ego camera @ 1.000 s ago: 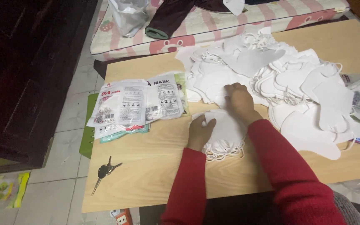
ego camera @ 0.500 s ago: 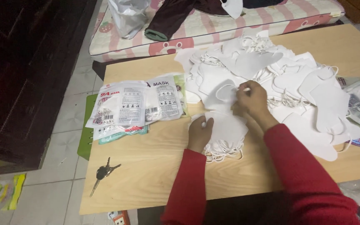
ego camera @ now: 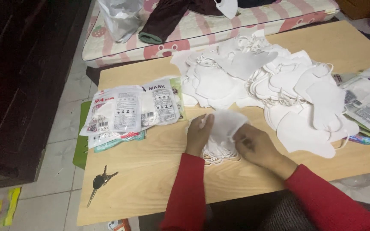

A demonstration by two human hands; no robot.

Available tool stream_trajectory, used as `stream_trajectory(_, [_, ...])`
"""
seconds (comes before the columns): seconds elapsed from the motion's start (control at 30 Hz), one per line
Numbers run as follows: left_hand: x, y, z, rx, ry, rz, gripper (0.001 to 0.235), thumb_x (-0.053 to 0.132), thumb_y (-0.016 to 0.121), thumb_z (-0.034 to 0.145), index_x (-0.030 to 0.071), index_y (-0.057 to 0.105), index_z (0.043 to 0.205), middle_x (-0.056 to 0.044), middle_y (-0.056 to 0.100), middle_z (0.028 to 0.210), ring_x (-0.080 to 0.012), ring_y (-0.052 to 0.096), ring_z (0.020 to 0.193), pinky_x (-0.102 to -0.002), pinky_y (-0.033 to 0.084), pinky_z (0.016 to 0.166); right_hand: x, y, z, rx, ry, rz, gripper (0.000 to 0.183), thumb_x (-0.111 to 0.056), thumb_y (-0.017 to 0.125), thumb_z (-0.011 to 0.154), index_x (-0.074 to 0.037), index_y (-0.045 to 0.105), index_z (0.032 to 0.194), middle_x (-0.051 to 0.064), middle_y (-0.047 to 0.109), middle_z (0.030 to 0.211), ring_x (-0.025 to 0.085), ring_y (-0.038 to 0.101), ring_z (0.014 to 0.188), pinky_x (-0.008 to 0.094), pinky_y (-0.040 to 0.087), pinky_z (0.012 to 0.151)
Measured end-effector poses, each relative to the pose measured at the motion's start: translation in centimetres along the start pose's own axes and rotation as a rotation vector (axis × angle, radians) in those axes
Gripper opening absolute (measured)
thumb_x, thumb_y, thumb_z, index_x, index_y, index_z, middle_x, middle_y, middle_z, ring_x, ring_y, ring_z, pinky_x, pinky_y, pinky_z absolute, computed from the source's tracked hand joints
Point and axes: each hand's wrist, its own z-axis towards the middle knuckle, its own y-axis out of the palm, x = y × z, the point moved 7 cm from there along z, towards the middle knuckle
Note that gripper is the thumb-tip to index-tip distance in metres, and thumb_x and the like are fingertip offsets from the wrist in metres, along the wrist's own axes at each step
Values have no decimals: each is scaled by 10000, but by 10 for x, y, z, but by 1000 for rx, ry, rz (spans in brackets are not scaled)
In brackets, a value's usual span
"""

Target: The person is sorting and stacking white face masks from a large pile into smaller, neat groups on a wooden surface.

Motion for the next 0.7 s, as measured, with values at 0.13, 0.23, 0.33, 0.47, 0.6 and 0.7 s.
stream_trajectory(0.13, [24,0,-15,30,343,-56,470,398,729,907,120,683,1283,-207,502,1432,-371,405,1435,-453,305,1203,-8,1,0,47,-249,-154,193,-294,630,847,-144,725,922,138,723,825,375,750,772,467,626,625])
stream_trajectory(0.23, [42,-10,-27,145,531,-134,289,264,720,921,29,722,1089,-261,418,1509,-431,337,1457,-493,238,1228,-17,-3,-2,99,-353,-183,189,-293,630,858,-162,715,965,112,716,877,348,747,826,454,622,642])
stream_trajectory(0.33, [56,-25,-36,204,522,-221,221,230,692,948,14,714,990,-183,415,1534,-381,398,1435,-478,329,1208,-20,-5,1,121,-307,-137,202,-243,634,870,-161,718,1035,121,726,989,353,746,882,472,627,681])
stream_trajectory(0.47, [23,-45,-19,154,337,-1012,395,212,574,1009,75,586,1380,-187,624,1352,-273,615,1208,-428,512,1036,-25,9,4,131,-373,-224,456,-310,686,867,-135,654,1287,174,650,1299,423,625,1172,532,532,919])
stream_trajectory(0.6, [-38,-57,21,70,230,-1262,396,328,542,1034,174,574,1398,-160,648,1340,-306,670,1162,-479,519,1042,-22,50,6,13,-478,-406,794,-627,727,820,-180,550,1452,228,524,1464,459,452,1370,546,355,1121])
stream_trajectory(0.7, [-53,-41,47,-312,232,-1497,355,325,462,1074,72,635,1253,-109,738,1143,-141,626,682,-212,455,483,-20,80,7,-305,-355,-596,690,-454,634,912,-233,435,1535,192,307,1625,495,255,1464,634,248,1138])
